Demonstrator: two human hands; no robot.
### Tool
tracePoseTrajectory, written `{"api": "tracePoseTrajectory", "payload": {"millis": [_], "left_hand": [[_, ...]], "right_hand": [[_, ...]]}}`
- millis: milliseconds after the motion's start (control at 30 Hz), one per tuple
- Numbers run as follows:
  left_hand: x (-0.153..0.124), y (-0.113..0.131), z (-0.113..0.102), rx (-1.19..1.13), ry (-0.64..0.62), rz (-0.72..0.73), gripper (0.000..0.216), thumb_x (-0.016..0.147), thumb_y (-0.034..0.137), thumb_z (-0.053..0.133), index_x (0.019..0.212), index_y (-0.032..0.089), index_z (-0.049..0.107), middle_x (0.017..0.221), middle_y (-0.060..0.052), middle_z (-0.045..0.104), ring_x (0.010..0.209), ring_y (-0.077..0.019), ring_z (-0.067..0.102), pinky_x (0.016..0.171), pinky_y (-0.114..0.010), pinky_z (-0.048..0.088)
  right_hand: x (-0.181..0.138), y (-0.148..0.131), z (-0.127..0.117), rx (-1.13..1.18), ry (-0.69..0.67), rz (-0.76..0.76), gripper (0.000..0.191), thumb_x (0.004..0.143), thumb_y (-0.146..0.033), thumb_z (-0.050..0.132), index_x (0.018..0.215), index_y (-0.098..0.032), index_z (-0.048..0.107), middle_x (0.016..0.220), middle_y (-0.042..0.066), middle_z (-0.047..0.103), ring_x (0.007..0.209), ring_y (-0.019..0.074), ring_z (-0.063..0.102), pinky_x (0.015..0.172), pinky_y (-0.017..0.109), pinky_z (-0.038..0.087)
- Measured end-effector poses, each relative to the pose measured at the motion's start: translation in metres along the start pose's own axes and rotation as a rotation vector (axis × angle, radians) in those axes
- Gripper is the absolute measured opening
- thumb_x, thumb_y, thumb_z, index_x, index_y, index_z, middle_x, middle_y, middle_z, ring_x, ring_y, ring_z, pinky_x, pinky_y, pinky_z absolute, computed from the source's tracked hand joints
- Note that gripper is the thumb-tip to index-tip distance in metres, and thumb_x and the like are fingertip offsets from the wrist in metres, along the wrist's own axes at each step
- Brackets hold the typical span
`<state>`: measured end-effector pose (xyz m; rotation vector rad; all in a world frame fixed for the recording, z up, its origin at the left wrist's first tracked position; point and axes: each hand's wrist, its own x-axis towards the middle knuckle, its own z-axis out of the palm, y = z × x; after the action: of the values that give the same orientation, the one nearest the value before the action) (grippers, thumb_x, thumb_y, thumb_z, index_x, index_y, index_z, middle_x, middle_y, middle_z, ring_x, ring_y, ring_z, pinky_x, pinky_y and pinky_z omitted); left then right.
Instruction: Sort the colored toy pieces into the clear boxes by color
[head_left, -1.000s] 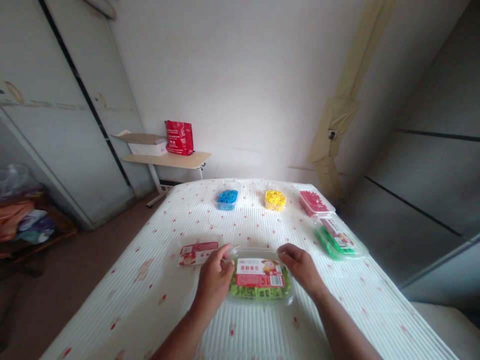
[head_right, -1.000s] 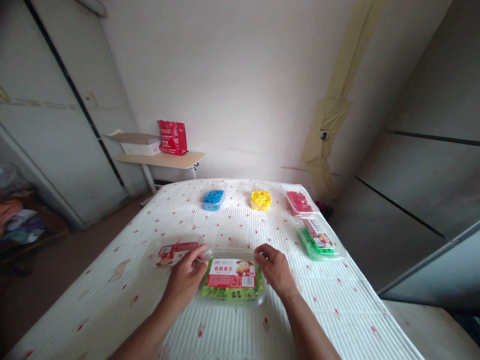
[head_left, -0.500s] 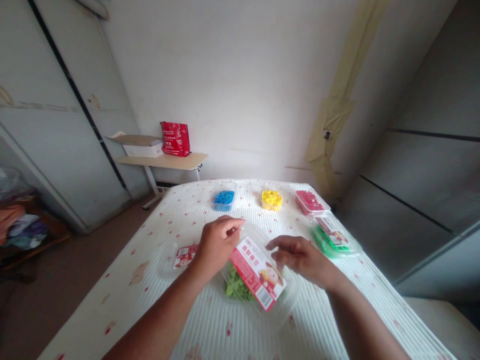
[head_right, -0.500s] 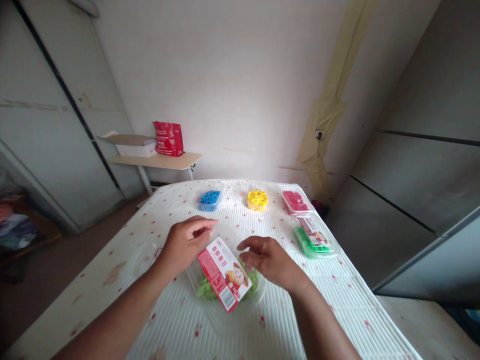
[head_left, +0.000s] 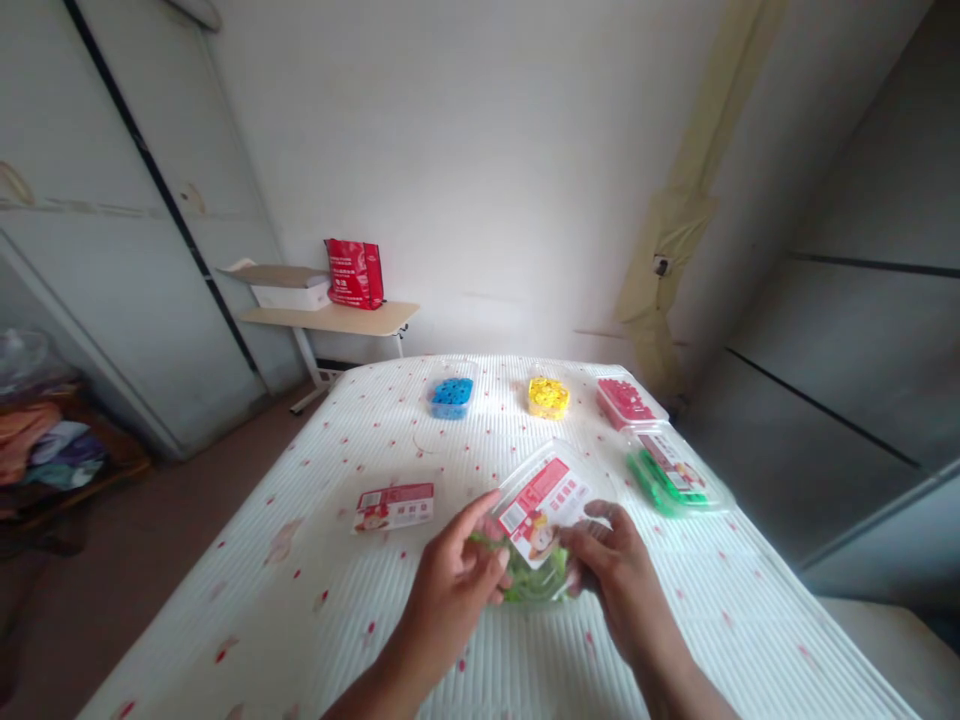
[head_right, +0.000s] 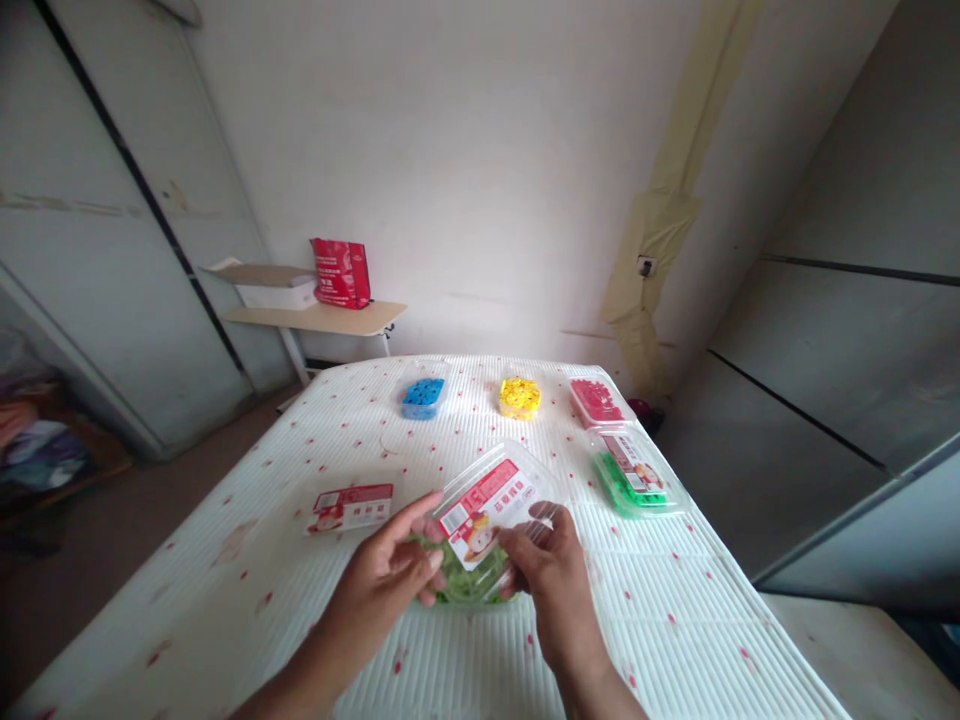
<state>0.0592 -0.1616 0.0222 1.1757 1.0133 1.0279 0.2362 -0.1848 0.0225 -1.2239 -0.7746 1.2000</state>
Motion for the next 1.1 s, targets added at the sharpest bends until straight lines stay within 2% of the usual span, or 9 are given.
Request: {"api": "tracePoseTrajectory", "payload": {"millis": [133, 267, 433, 600, 667, 767, 867, 967, 1100], "left_hand": [[0.01, 0.006, -0.023, -0.291, 0.215, 0.042, 0.057, 0.064, 0.024, 0.068, 0.119, 0.014, 0.053, 0.071, 0.004, 0.057, 0.047, -0.0064, 0.05, 0.041, -0.02, 0.038], [0.029, 0.015, -0.057, -0.455, 0.36, 0.088, 0.064, 0.055, 0.017, 0.073, 0.116, 0.012, 0.054, 0.068, 0.003, 0.063, 0.054, -0.0074, 0.054, 0.049, -0.018, 0.04], [0.025, -0.002, -0.056, -0.372, 0.284, -0.025, 0.064, 0.058, 0.019, 0.069, 0.119, 0.012, 0.053, 0.068, 0.003, 0.061, 0.051, -0.0058, 0.05, 0.047, -0.018, 0.035], [0.02, -0.014, -0.045, -0.122, 0.053, -0.07, 0.065, 0.064, 0.023, 0.057, 0.128, 0.011, 0.047, 0.058, 0.006, 0.054, 0.044, -0.0062, 0.043, 0.041, -0.019, 0.028], [0.02, -0.013, -0.049, -0.038, 0.017, -0.089, 0.069, 0.065, 0.022, 0.053, 0.132, 0.011, 0.043, 0.054, 0.007, 0.052, 0.043, -0.0068, 0.041, 0.041, -0.02, 0.027], [0.019, -0.009, -0.057, 0.048, 0.011, -0.086, 0.069, 0.067, 0.023, 0.048, 0.135, 0.01, 0.039, 0.049, 0.008, 0.048, 0.043, -0.0073, 0.038, 0.044, -0.02, 0.026], [0.021, -0.007, -0.059, 0.117, 0.019, -0.058, 0.068, 0.069, 0.025, 0.047, 0.135, 0.01, 0.04, 0.048, 0.008, 0.047, 0.045, -0.0079, 0.037, 0.046, -0.02, 0.026], [0.025, -0.009, -0.056, 0.227, 0.022, -0.048, 0.067, 0.07, 0.026, 0.046, 0.134, 0.008, 0.042, 0.047, 0.008, 0.047, 0.043, -0.0087, 0.037, 0.045, -0.021, 0.026], [0.03, -0.012, -0.047, 0.44, 0.084, 0.01, 0.059, 0.07, 0.021, 0.045, 0.129, 0.013, 0.051, 0.046, 0.006, 0.051, 0.043, -0.0114, 0.045, 0.045, -0.021, 0.032]], "right_hand": [[-0.005, -0.006, -0.009, -0.207, -0.16, -0.093, 0.03, 0.079, -0.047, 0.057, 0.09, -0.02, 0.054, 0.075, 0.003, 0.063, 0.056, 0.015, 0.058, 0.05, 0.028, 0.047], [0.0, -0.011, -0.025, -0.713, -0.058, -0.43, 0.016, 0.079, -0.035, 0.059, 0.084, -0.023, 0.067, 0.082, 0.006, 0.066, 0.074, 0.0213, 0.06, 0.067, 0.034, 0.049], [0.004, 0.002, -0.016, -1.008, -0.254, -0.644, 0.024, 0.075, -0.019, 0.062, 0.096, -0.029, 0.07, 0.111, 0.006, 0.064, 0.102, 0.0268, 0.053, 0.085, 0.041, 0.045], [0.005, 0.014, -0.002, -1.023, -0.298, -0.6, 0.022, 0.074, -0.008, 0.054, 0.078, -0.022, 0.07, 0.085, 0.007, 0.067, 0.091, 0.0235, 0.057, 0.083, 0.039, 0.046], [0.004, 0.016, -0.004, -0.932, -0.301, -0.573, 0.02, 0.075, -0.01, 0.053, 0.077, -0.021, 0.07, 0.09, 0.006, 0.067, 0.093, 0.0227, 0.058, 0.082, 0.037, 0.047], [0.005, 0.014, -0.014, -0.742, -0.289, -0.476, 0.019, 0.078, -0.019, 0.053, 0.085, -0.023, 0.07, 0.102, 0.006, 0.067, 0.097, 0.0223, 0.059, 0.086, 0.036, 0.047], [0.008, 0.007, -0.028, -0.577, -0.088, -0.366, 0.019, 0.079, -0.03, 0.053, 0.089, -0.022, 0.067, 0.1, 0.007, 0.068, 0.098, 0.024, 0.06, 0.087, 0.037, 0.046], [0.016, -0.001, -0.037, -0.472, 0.076, -0.321, 0.028, 0.082, -0.041, 0.049, 0.093, -0.019, 0.062, 0.099, 0.009, 0.066, 0.084, 0.0211, 0.061, 0.071, 0.033, 0.05], [0.03, 0.001, -0.038, -0.497, -0.037, -0.219, 0.042, 0.082, -0.048, 0.049, 0.109, -0.016, 0.056, 0.095, 0.009, 0.064, 0.065, 0.0156, 0.056, 0.05, 0.026, 0.044]]}}
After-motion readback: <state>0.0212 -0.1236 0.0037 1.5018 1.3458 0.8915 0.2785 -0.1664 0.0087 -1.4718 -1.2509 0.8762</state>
